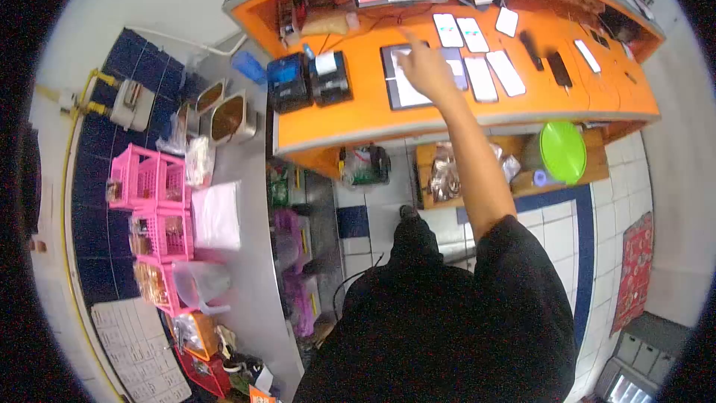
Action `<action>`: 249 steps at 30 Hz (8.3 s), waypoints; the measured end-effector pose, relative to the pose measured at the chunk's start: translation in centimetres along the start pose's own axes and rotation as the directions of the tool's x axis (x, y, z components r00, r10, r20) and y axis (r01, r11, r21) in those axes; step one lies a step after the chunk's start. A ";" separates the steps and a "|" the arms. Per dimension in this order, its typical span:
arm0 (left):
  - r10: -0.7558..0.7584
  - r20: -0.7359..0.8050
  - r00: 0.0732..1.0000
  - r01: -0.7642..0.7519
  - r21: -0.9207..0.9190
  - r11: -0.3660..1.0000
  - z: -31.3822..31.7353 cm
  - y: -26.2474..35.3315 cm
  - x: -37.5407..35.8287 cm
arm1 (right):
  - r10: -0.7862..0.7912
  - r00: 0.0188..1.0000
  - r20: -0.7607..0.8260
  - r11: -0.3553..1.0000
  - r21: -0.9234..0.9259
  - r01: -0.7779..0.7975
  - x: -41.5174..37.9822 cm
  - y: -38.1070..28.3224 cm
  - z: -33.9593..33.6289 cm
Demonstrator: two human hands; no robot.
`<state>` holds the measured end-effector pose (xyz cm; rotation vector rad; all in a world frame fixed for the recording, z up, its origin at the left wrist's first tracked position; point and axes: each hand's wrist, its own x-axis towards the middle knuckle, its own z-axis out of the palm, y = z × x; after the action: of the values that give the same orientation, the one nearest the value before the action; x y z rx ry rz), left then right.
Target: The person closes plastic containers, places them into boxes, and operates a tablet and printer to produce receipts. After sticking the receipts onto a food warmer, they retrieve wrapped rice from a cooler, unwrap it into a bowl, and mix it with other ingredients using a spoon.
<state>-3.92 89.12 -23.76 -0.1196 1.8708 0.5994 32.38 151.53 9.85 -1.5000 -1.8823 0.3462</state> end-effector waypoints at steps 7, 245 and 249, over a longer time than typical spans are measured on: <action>-0.041 -0.023 0.999 0.041 0.009 0.999 5.8 7.0 -2.4 | 0.075 0.987 -0.144 0.941 -0.317 -0.118 17.8 7.9 1.5; -0.807 -0.590 0.020 -0.464 -0.721 0.515 -24.9 -128.4 -83.8 | 0.603 -0.291 -0.743 -0.022 0.349 -0.937 -197.1 -64.8 -47.6; -0.813 -0.577 0.080 -0.858 -0.455 0.238 -25.5 -136.5 -84.5 | 0.478 -0.278 -0.833 -0.119 0.252 -0.960 -201.5 -66.1 -52.1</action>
<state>55.87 -57.76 11.91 -2.1111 2.2168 2.3579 35.35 -66.68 16.32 -2.6574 0.3331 -0.3932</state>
